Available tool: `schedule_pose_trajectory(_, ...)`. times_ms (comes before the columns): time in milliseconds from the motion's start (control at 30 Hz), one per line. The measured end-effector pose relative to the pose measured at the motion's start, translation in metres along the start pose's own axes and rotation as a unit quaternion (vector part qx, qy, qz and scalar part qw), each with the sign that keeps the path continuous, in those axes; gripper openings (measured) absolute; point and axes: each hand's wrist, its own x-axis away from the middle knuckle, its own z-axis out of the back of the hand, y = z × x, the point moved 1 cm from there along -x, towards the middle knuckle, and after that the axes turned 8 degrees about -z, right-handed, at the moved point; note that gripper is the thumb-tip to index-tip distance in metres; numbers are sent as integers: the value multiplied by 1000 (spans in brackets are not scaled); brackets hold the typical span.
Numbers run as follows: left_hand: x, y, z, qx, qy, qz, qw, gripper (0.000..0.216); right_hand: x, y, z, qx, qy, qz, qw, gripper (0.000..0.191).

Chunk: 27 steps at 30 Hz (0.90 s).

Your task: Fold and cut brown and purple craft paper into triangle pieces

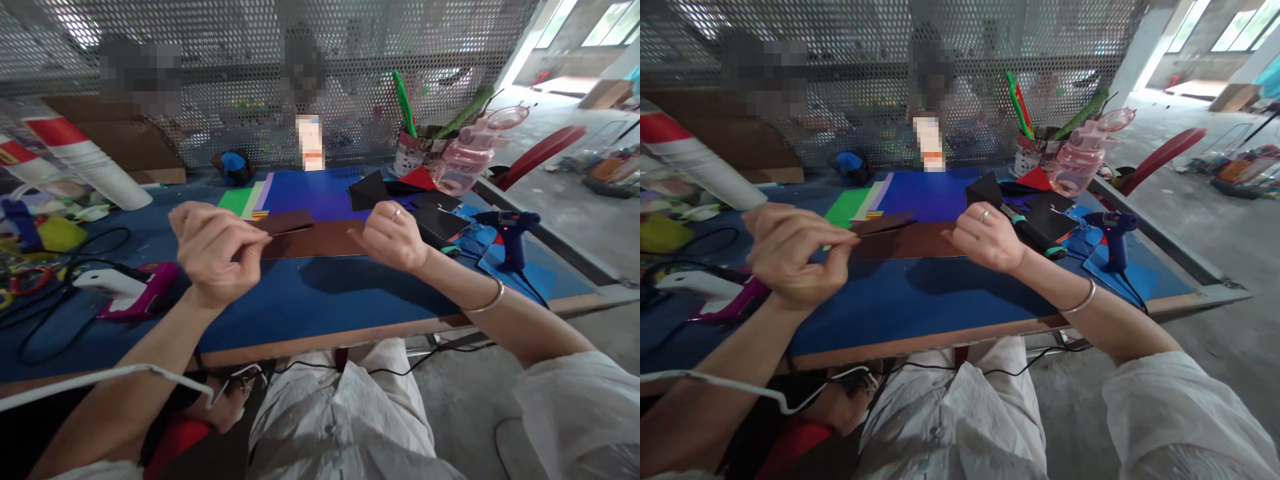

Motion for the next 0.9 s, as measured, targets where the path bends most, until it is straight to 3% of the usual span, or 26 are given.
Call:
schedule_pose_trajectory(133, 2, -6, -2, 3, 14, -25, 1000, 17, 5, 5, -5, -40, -29, -112, 992, 17)
schedule_pose_trajectory(200, 1, 0, -5, 8, 5, -41, 999, 17, 2, -8, -4, -52, -41, -124, 990, 22)
schedule_pose_trajectory(300, 0, 13, -9, 19, -10, -56, 998, 16, -4, -28, -2, -37, -43, -88, 995, 28)
schedule_pose_trajectory(467, 1, 24, -14, 56, -16, -62, 996, 18, -6, -35, 0, -19, -36, -15, 999, 5)
schedule_pose_trajectory(667, 2, 28, -18, 65, -13, -65, 996, 17, -1, -31, -1, -11, -67, -10, 998, 11)
schedule_pose_trajectory(900, 6, 34, -23, 103, -28, -68, 992, 18, -6, -39, 1, 12, -58, 13, 998, 19)
